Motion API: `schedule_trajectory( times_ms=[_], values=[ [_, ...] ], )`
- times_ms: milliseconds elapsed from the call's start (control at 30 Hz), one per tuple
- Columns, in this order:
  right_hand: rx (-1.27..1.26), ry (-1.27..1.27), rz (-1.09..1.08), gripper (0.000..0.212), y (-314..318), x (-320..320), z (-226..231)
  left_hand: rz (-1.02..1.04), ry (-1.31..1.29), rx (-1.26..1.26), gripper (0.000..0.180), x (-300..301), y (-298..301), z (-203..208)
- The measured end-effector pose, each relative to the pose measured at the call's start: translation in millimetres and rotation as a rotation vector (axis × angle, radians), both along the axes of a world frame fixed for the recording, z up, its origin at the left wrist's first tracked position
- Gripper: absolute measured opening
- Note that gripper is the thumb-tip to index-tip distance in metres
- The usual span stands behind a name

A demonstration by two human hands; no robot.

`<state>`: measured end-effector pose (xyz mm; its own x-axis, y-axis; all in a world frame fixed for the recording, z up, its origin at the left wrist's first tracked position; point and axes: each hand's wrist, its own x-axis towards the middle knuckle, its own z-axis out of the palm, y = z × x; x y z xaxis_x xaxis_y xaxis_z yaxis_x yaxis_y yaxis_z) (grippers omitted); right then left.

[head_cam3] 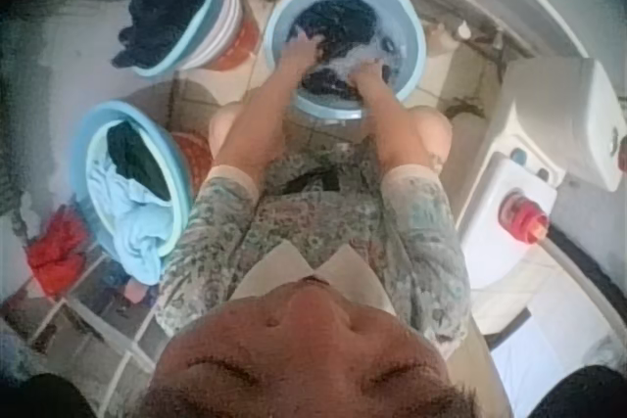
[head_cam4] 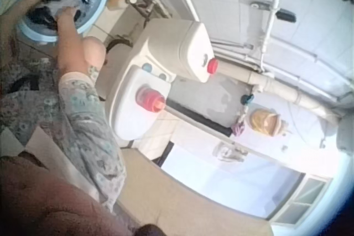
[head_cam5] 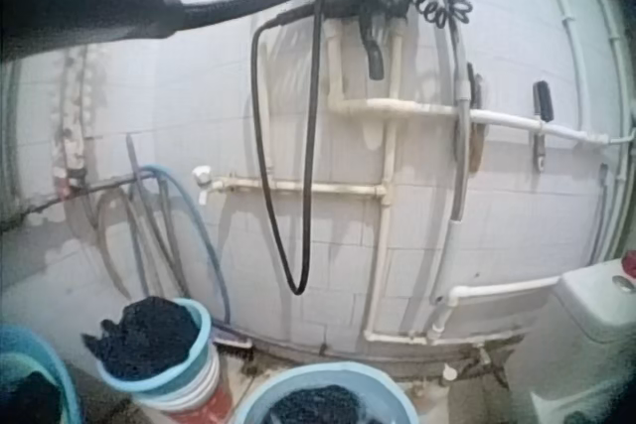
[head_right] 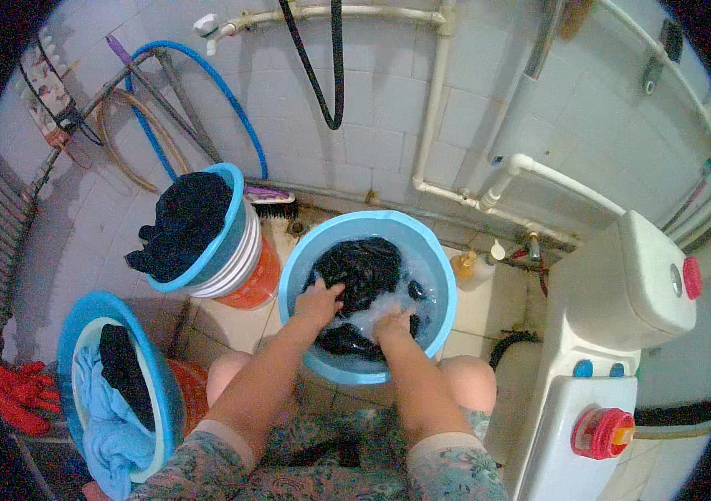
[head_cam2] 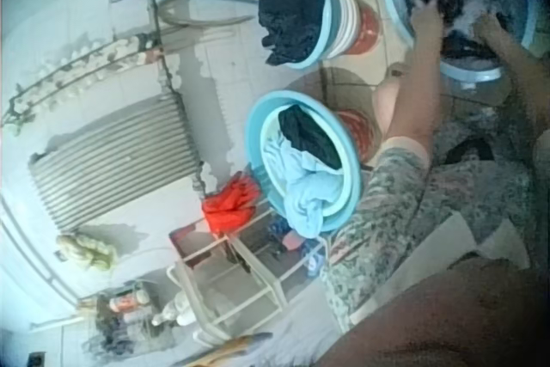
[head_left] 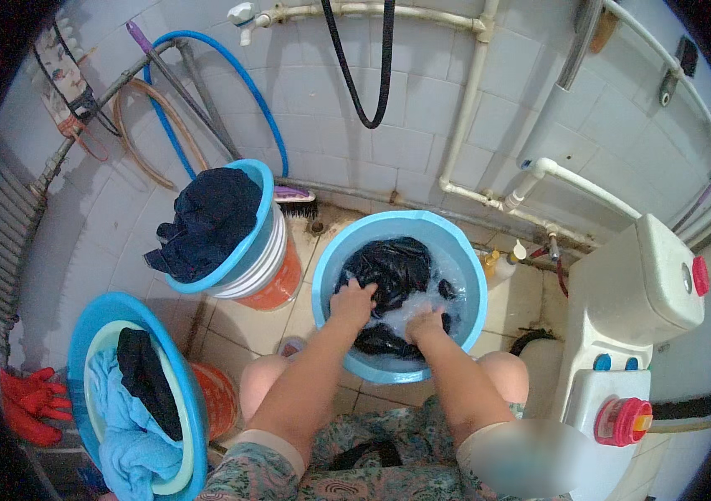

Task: The person sits on the floor and hand-washes a dark garment in a blue basin filled with water. They repeatedly submerge, scrub, and wring the fabric, occasionally applying liquid detergent from a bottle to the item.

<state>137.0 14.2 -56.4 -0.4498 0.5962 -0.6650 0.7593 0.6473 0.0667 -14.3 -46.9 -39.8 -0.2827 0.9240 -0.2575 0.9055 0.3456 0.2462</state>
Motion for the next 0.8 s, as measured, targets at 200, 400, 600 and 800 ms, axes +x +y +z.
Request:
schedule_trajectory(
  times_ms=[200, 400, 600, 800],
  values=[
    [0.066, 0.192, -0.096, 0.042, 18.8, 11.5, -23.4, -0.089, 0.032, -0.191, 0.034, 11.5, -2.8, -24.1],
    [0.208, 0.414, -0.159, 0.049, 11.3, 33.6, -44.7, 0.357, -1.171, 0.259, 0.039, 10.0, 22.9, 47.7],
    [-0.141, 0.753, -0.237, 0.070, 19.8, 28.5, -4.5, 0.515, -2.173, 0.410, 0.034, -13.2, 4.2, 114.8],
    [-0.804, 1.620, -1.267, 0.060, 31.4, 27.4, 61.0, 0.621, -2.192, 0.603, 0.038, -26.5, 1.4, 121.0]
  ],
)
